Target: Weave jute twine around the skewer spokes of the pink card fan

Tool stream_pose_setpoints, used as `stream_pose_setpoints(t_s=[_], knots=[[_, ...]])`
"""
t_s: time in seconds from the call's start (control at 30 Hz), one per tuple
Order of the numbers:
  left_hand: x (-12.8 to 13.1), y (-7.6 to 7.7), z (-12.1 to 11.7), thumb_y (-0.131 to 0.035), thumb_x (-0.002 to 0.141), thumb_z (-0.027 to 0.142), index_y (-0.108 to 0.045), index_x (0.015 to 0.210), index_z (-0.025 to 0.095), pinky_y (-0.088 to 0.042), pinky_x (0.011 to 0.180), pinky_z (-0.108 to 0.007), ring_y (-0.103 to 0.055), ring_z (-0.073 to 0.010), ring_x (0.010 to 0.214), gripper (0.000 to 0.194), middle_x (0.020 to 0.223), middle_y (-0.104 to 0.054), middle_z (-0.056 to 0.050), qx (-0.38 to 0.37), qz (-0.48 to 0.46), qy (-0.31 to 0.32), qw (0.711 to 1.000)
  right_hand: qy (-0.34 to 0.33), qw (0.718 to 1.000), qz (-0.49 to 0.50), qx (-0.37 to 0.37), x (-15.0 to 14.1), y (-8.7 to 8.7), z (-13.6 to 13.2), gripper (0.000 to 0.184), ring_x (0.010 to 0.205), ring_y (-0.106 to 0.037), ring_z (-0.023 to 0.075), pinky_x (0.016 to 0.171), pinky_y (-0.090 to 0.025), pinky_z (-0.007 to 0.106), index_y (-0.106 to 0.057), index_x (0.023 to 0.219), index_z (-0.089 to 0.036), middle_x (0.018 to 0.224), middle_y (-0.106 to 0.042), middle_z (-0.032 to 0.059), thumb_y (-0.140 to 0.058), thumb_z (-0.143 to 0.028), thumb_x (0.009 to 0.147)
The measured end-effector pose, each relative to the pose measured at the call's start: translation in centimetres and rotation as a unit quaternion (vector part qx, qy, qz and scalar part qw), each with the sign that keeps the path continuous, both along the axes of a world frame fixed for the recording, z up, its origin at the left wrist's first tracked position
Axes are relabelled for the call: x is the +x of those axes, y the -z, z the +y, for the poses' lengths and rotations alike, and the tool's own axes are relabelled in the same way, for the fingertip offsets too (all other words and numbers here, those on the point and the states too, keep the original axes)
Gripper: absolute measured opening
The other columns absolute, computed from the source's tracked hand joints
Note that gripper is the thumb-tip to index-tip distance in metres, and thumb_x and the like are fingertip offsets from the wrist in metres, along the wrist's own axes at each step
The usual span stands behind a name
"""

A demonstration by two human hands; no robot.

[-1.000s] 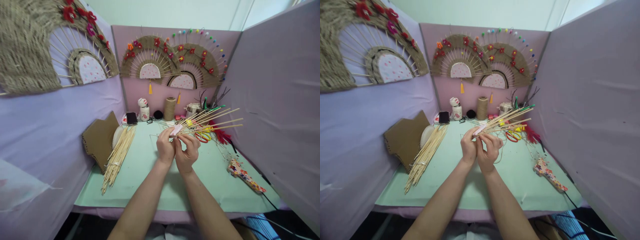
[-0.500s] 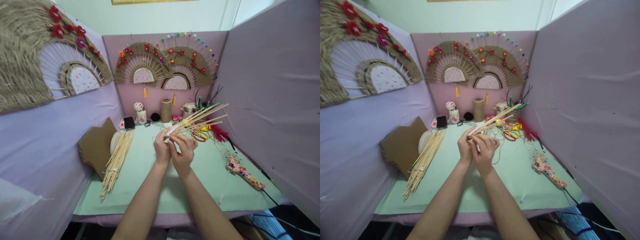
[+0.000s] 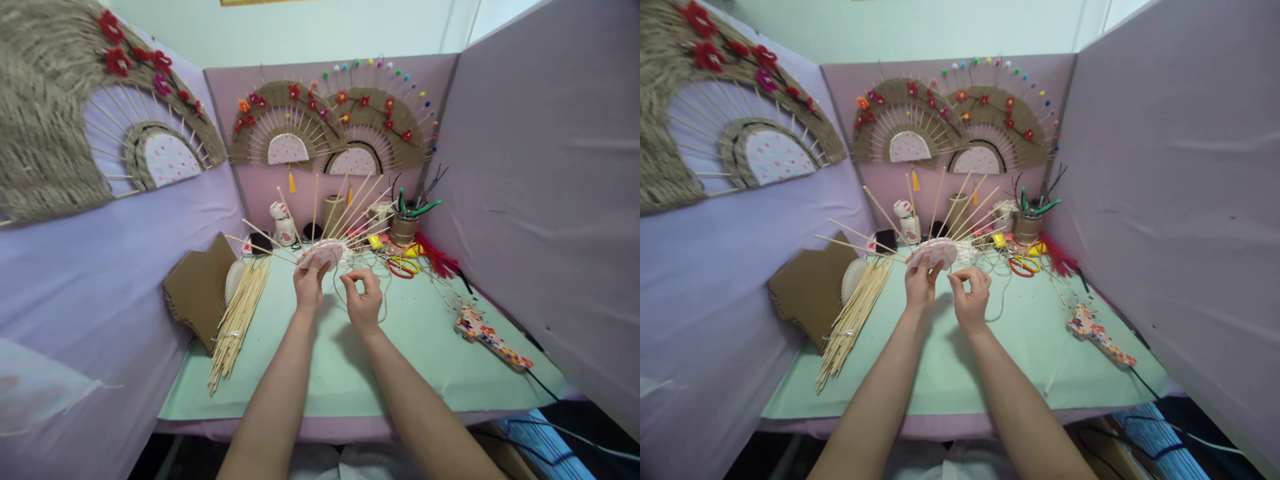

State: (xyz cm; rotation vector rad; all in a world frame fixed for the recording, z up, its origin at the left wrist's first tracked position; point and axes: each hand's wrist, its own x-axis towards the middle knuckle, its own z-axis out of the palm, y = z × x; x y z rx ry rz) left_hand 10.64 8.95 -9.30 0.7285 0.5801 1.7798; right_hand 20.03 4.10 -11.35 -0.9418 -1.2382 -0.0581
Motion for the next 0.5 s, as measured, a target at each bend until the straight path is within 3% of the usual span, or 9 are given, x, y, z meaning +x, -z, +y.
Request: stream_pose_setpoints(t_s=[0.1,0.23,0.3,0.5], knots=[[-0.3,0.3,0.0,-0.083,0.057,0.039,-0.068,0.086,0.018,-0.053,0.081,-0.033,-0.063,-0.0154,0.087,0.038,0.087,-0.069,-0.002,-0.006,-0.016,0.015,1.000,-0.014,1.000,-0.016,-0.015,0.1,0.3,0.3,0.029,0.072,-0.055,0.0151,0.078,-0.040,0.033,-0.053,0.065,-0.020,0.068,-0.057,-0.0014,-0.052,-0.028,0.093],[-0.8,0.7,0.0,-0.081,0.060,0.040,-0.066,0.088,0.020,-0.053,0.083,-0.034,-0.063,-0.0168,0.095,0.038,0.092,-0.068,-0.001,-0.016,-0.043,0.034,0.998,-0.021,1.000,-0.004,-0.022,-0.2,0.7,0.7,0.010,0.077,-0.054,0.0159,0.078,-0.043,0.033,-0.059,0.084,-0.019,0.083,-0.060,0.0020,-0.058,-0.029,0.088],[-0.9,0.8,0.0,-0.081,0.062,0.039,-0.065,0.090,0.020,-0.053,0.085,-0.035,-0.062,-0.0182,0.101,0.037,0.095,-0.067,-0.002,-0.024,-0.058,0.048,0.997,-0.026,0.999,-0.011,-0.031,-0.4,1.0,1.0,0.011,0.077,-0.053,0.0159,0.077,-0.044,0.033,-0.059,0.091,-0.019,0.087,-0.059,0.0031,-0.058,-0.029,0.087],[-1.0,0.4,-0.4,-0.068,0.077,0.041,-0.063,0.097,0.018,-0.052,0.094,-0.035,-0.057,-0.0206,0.116,0.031,0.114,-0.064,-0.007,-0.017,-0.105,0.082,0.991,-0.043,0.997,-0.011,-0.055,-0.5,1.6,1.3,0.010,0.079,-0.054,0.0161,0.076,-0.044,0.032,-0.059,0.084,-0.018,0.083,-0.059,0.0025,-0.056,-0.027,0.088]])
